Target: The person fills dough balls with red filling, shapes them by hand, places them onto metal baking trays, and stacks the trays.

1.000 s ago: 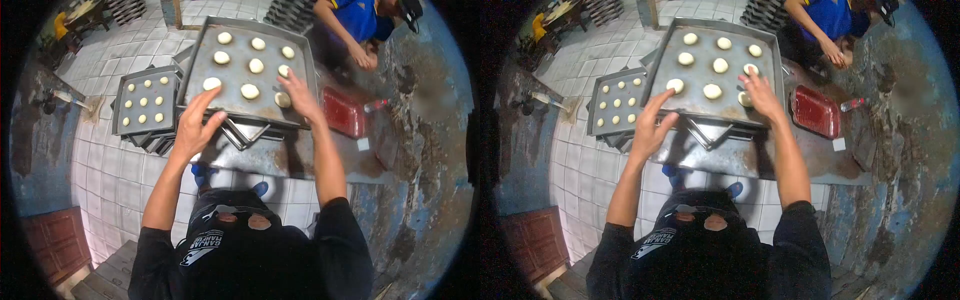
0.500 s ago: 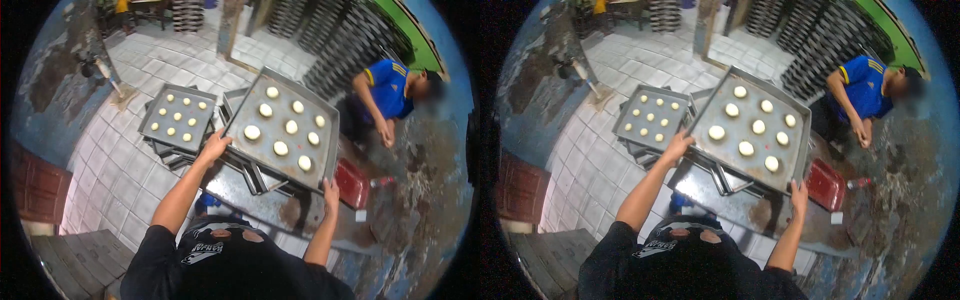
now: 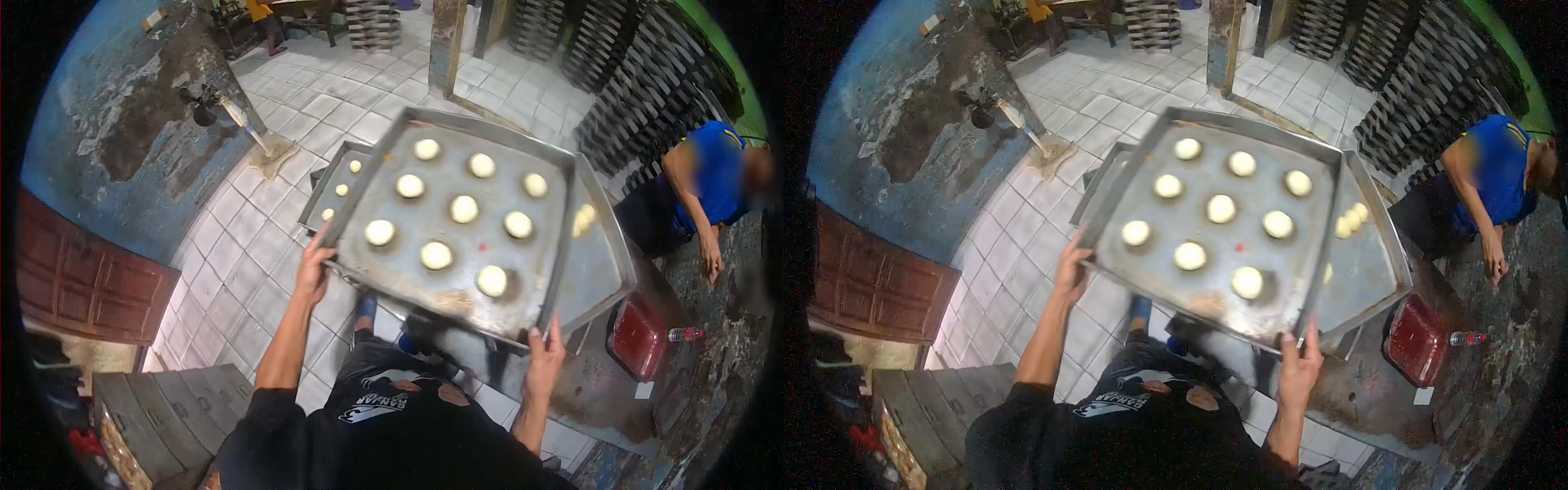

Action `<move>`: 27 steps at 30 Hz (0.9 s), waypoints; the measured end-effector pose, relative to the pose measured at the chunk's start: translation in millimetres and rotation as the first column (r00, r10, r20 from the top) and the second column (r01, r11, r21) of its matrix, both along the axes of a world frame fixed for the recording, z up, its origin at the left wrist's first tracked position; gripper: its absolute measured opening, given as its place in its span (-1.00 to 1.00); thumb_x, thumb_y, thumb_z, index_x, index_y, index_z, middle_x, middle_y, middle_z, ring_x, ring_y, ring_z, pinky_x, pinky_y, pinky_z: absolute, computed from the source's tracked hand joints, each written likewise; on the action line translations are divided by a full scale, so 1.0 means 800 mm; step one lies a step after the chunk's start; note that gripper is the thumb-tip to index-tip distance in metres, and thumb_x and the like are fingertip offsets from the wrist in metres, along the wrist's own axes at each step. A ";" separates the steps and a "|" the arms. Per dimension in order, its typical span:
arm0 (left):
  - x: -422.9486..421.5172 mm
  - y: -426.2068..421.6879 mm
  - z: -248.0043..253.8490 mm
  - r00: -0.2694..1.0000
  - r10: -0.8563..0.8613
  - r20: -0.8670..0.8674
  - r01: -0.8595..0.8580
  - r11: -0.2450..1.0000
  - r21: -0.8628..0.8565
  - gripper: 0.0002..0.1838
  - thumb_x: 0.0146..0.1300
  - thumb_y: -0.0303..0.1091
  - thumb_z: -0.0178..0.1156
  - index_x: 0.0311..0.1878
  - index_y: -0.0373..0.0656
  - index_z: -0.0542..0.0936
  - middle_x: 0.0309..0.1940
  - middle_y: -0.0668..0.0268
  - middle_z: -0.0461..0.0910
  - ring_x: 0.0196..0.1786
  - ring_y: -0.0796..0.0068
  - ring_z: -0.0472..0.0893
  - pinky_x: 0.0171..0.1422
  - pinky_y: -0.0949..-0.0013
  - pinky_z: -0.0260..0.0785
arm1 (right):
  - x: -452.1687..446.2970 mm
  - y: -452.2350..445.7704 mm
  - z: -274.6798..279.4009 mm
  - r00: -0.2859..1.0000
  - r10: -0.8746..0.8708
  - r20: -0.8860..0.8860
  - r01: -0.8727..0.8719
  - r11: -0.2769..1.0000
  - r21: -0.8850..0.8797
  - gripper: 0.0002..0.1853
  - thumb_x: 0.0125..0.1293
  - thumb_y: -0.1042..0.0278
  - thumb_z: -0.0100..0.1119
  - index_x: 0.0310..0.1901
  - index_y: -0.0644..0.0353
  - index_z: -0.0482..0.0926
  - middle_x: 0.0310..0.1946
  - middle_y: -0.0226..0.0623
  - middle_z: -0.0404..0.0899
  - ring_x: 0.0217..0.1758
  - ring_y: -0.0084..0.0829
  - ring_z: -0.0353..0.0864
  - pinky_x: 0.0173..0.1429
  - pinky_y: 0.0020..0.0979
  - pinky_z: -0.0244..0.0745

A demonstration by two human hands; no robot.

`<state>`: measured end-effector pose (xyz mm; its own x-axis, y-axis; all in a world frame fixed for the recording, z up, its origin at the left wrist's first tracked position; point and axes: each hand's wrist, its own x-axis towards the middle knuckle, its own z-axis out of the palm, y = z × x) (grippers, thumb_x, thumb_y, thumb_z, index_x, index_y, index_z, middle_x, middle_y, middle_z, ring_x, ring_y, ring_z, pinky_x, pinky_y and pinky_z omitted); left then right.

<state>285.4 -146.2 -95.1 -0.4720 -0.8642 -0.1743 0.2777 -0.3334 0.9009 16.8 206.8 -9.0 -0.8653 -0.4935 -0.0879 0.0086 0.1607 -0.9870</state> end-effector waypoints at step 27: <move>0.100 -0.210 -0.383 0.886 0.015 0.464 -0.092 0.985 0.143 -0.17 0.35 -0.46 0.10 0.65 -0.20 0.03 0.53 0.07 0.28 0.49 0.21 0.36 0.60 0.25 0.12 | -0.035 -0.559 -0.448 0.687 -0.226 0.690 0.380 0.922 -0.076 -0.45 0.53 0.12 0.21 0.37 0.20 0.28 0.23 -0.25 0.52 0.33 -0.30 0.46 0.36 -0.20 0.40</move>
<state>365.6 -314.0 -401.6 -0.2593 -0.8293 -0.4949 -0.1329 -0.4769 0.8688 -11.2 -240.1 -367.2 -0.7278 -0.2868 -0.6230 0.6780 -0.1644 -0.7164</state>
